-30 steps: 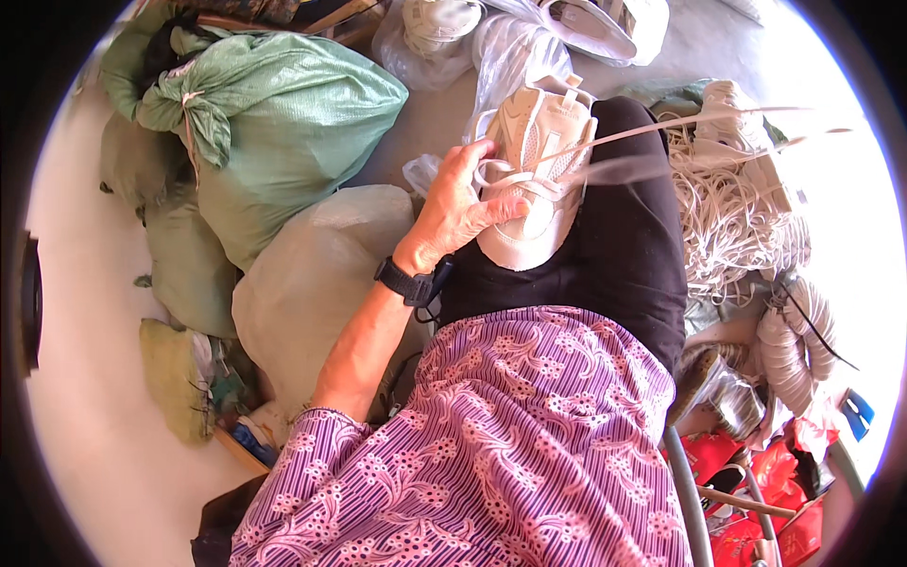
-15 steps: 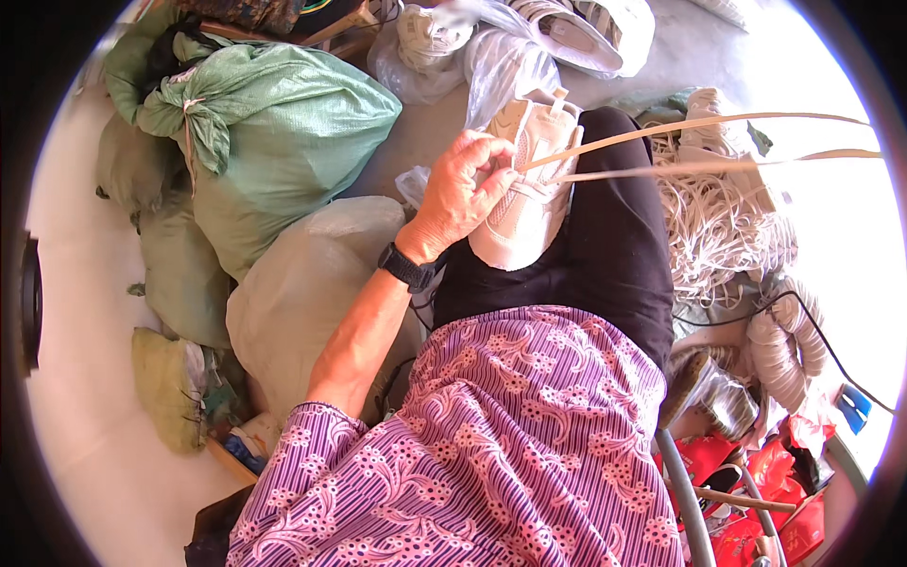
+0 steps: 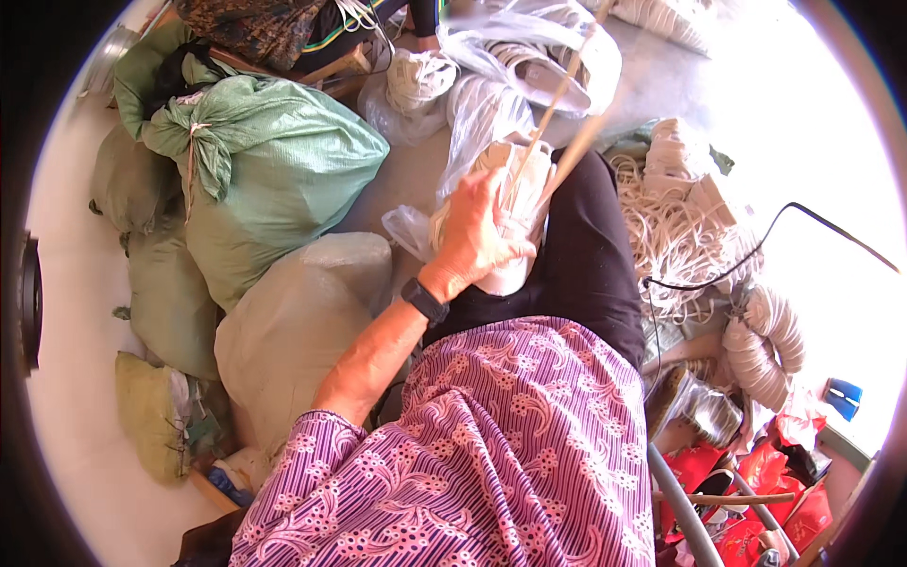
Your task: Lacing a shoe and tying bundles of components as part of an assembly process.
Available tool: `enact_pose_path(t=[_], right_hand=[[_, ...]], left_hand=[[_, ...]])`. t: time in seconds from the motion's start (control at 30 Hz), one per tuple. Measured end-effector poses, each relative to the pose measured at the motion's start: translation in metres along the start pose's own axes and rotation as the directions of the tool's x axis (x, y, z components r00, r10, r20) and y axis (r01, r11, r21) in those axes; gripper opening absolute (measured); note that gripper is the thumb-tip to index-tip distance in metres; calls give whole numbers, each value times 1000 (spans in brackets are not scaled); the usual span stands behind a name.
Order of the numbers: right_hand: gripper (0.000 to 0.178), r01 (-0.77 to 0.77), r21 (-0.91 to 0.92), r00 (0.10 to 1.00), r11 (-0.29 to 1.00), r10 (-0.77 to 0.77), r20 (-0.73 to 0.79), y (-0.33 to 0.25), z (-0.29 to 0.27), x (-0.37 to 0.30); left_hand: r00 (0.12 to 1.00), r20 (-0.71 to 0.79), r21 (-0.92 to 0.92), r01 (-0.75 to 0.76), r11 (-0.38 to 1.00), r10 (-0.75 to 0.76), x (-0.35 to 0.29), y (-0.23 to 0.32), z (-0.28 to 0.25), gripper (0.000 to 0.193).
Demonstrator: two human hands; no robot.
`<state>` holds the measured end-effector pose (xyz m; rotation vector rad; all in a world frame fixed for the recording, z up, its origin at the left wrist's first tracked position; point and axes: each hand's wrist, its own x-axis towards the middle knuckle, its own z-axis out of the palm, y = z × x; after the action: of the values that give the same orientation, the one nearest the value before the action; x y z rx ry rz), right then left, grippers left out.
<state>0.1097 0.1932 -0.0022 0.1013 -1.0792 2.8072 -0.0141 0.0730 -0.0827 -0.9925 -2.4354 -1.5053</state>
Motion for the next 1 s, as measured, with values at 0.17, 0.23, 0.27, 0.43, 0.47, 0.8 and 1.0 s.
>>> enact_pose_path(t=[0.17,0.23,0.27,0.43,0.47,0.8,1.0], right_hand=[[20,4,-353,998,936,18,58,-18,84,6],[19,121,-565,989,816,-51,138,-79,96,27],[19,203,-649,976,733,-99,193,-117,105,87],[17,655,-730,752,195,-261,606,-323,396,315],[16,705,-704,695,86,-283,661,-334,447,298],[17,587,-758,792,285,-397,465,-339,423,273],[17,596,-760,776,259,-428,463,-353,405,256]], left_hand=[[999,-29,-47,16,999,-17,14,19,-24,111],[985,131,-88,124,988,-112,22,21,-21,105],[992,120,-138,50,989,-34,19,18,-18,98],[975,202,-139,118,983,-89,-5,8,-70,82],[990,111,-179,110,978,-91,-5,0,-69,75],[981,191,-824,185,535,-45,104,45,-115,40],[850,521,-789,448,421,71,144,86,-114,39]])
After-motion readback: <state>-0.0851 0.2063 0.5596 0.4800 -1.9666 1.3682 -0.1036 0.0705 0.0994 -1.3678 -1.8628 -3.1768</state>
